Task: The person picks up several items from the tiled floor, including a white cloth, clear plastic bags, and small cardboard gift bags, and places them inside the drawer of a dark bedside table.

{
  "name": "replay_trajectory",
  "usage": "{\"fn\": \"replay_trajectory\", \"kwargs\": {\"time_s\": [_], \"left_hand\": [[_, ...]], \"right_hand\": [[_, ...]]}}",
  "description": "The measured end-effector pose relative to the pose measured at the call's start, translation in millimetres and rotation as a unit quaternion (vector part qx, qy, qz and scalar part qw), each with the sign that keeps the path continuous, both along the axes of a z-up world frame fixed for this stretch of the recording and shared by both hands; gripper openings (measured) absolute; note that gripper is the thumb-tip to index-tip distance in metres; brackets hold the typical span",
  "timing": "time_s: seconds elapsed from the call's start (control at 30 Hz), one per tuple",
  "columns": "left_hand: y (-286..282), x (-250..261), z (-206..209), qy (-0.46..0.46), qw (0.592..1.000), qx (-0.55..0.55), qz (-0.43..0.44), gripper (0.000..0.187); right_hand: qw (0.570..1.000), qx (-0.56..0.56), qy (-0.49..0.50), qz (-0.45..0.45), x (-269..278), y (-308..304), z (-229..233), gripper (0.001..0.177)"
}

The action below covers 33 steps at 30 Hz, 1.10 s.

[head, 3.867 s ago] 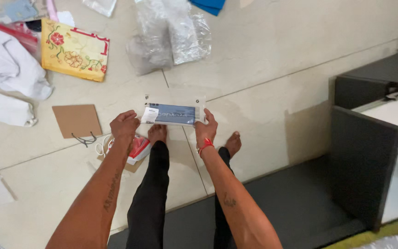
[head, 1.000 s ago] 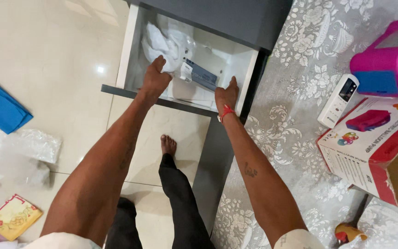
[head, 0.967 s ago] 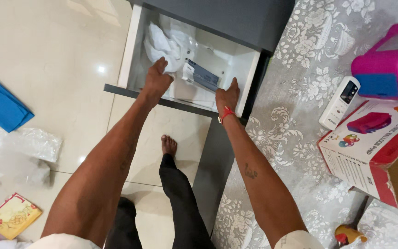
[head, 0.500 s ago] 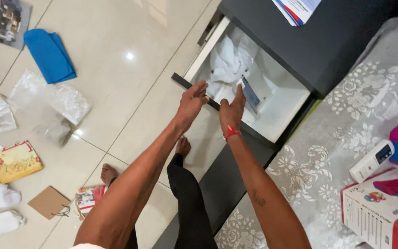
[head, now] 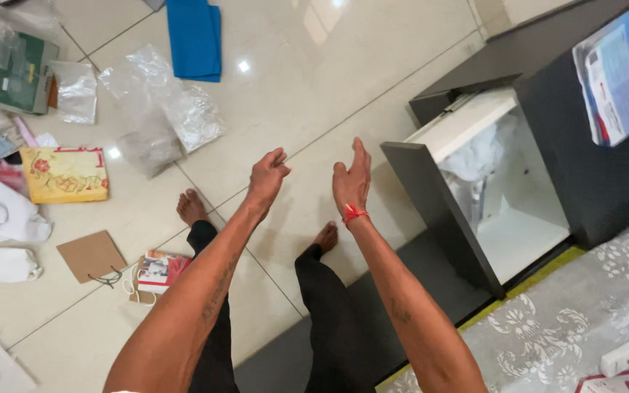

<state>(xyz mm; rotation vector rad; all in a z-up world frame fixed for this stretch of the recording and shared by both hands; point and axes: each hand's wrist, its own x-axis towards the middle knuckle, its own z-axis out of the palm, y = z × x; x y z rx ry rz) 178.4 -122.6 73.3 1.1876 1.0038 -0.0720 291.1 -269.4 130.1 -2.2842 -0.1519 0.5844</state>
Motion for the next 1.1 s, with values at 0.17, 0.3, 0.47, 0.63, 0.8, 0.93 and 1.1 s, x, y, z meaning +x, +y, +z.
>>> {"fn": "replay_trajectory", "kwargs": {"time_s": [0.17,0.3,0.47,0.63,0.8,0.93,1.1], "left_hand": [[114,-125,-74,0.086,0.996,0.03,0.018,0.065],[196,-212,-149,0.209,0.974,0.085,0.012,0.064],[278,-304,-204,0.265,0.961,0.057,0.062,0.067],[327,-339,-250,0.282,0.956,0.024,0.081,0.07],[357,-332,-306,0.289,0.953,0.019,0.085,0.073],[376,-320,-348,0.284,0.955,0.051,0.066,0.088],[363,-318,-368,0.2,0.973,-0.082,0.085,0.089]], "right_hand": [[0.984,-0.042,0.169,0.029,-66,115,-60,0.068],[0.966,-0.048,0.242,0.073,-113,205,-156,0.067],[0.942,-0.072,0.303,0.126,-198,277,-286,0.068],[0.937,-0.085,0.303,0.153,-252,316,-375,0.072],[0.935,-0.076,0.29,0.189,-254,331,-431,0.083],[0.931,-0.025,0.324,0.165,-265,339,-490,0.095],[0.91,0.044,0.373,0.173,-295,347,-506,0.083]]}}
